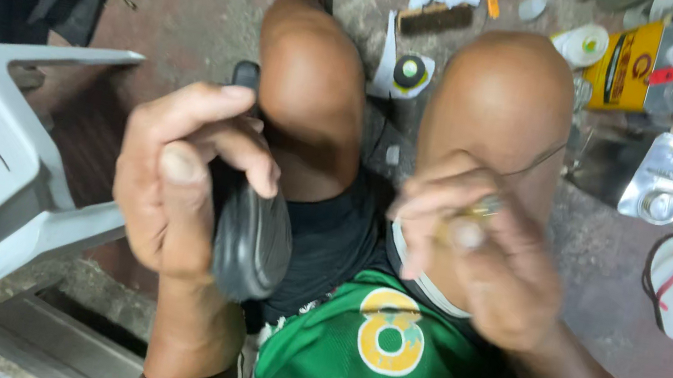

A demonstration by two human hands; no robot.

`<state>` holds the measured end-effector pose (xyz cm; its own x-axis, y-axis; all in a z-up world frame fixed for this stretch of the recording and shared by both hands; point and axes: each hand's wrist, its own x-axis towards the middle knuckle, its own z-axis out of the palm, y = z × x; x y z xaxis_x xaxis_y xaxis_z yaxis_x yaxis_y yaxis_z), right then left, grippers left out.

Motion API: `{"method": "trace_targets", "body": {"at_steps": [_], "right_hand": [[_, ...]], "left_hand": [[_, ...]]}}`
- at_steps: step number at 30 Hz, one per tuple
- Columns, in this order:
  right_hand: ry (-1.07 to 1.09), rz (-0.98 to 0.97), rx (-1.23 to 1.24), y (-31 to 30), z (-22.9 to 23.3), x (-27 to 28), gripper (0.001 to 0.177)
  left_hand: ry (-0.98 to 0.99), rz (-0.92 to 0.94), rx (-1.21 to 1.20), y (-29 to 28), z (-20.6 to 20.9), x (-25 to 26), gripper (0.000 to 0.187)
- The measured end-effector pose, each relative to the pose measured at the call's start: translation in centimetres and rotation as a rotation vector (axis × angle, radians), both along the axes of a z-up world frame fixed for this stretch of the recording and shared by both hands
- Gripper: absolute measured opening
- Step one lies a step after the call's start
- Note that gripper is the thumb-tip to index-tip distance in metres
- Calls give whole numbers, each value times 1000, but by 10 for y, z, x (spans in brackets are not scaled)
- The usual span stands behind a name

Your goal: The person applies glue from a jar to the edge of a black shoe using a stick, and then hand-stitches the sole using a needle and thread while holding the shoe in their lap.

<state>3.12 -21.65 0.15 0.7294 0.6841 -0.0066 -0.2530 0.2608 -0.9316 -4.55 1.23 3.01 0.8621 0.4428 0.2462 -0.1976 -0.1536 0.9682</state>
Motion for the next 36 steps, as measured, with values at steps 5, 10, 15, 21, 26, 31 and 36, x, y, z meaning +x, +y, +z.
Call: {"method": "trace_targets", "body": {"at_steps": [5, 10, 15, 21, 26, 31, 36], "right_hand": [[-154, 175, 19, 29, 32, 1, 38], [17, -110, -79, -4, 17, -15, 44], [-179, -175, -244, -29, -6, -28, 31], [-377, -76, -499, -18, 3, -32, 24], [-506, 0, -469, 1, 17, -29, 27], [-597, 32, -493, 6, 24, -19, 32], [-540, 15, -546, -4, 30, -22, 36]], "left_hand": [[-200, -29, -101, -5, 37, 2, 46], [-369, -376, -184, 9, 25, 35, 46], [-422, -602, -404, 6, -44, 70, 44], [-256, -442, -532, -16, -79, 43, 46], [-233, -451, -542, -21, -81, 44, 49], [-178, -485, -505, -27, -82, 46, 51], [-136, -506, -345, -30, -79, 51, 49]]}}
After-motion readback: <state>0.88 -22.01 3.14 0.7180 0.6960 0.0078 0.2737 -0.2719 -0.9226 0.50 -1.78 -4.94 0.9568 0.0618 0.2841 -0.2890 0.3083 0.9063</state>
